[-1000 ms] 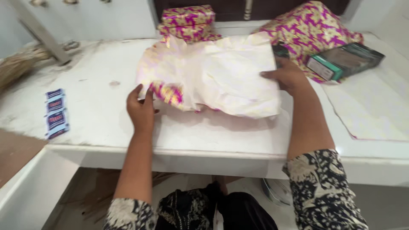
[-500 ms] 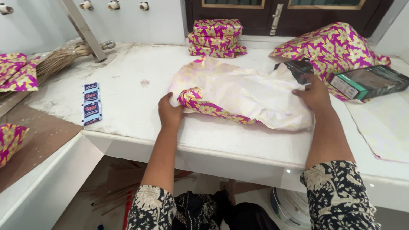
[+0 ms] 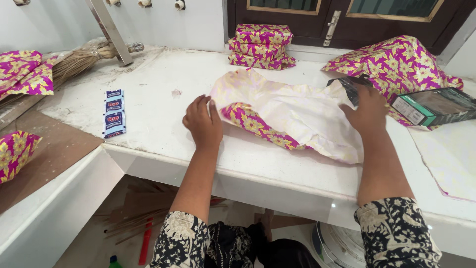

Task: The person wraps a rectangular box using floral-patterned fabric. They unfold the fabric, place the box on it, fold the fabric around the box, and tuck the edges to secure the wrap. The wrapped item is then placed on the counter with other wrapped items.

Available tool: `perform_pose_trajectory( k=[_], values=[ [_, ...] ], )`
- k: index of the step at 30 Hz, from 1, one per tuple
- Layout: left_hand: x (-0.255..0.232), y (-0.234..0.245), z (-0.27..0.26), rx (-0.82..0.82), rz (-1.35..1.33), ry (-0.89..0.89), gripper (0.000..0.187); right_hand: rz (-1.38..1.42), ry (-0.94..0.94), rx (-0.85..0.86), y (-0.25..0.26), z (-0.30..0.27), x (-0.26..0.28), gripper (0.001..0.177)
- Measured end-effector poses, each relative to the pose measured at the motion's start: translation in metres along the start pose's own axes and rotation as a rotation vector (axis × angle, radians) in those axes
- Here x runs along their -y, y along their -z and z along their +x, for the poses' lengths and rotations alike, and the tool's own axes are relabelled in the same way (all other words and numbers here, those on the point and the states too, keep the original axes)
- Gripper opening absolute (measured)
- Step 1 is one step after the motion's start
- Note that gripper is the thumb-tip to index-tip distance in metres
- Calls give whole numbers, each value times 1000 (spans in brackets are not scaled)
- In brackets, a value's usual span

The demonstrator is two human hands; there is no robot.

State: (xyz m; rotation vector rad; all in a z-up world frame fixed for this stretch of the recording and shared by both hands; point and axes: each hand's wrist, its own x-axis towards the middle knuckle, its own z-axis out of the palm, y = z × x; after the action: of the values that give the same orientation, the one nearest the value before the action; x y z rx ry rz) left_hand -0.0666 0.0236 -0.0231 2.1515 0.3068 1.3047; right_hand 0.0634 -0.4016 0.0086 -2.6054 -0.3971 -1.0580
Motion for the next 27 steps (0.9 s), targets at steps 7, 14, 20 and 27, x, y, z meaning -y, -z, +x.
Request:
perform_pose_trajectory(
  k=[7, 14, 20, 27],
  values=[
    [-19, 4, -11, 130, 167, -309, 59, 62, 65, 717, -28, 7, 78, 87],
    [-19, -1, -9, 307, 123, 29, 80, 73, -28, 933, -13, -18, 110, 116],
    [-19, 9, -11, 410, 167, -92, 82, 59, -32, 863, -12, -24, 114, 120],
    [-29, 21, -15, 351, -88, -249, 66, 1, -31, 851, -25, -26, 112, 110]
  ],
)
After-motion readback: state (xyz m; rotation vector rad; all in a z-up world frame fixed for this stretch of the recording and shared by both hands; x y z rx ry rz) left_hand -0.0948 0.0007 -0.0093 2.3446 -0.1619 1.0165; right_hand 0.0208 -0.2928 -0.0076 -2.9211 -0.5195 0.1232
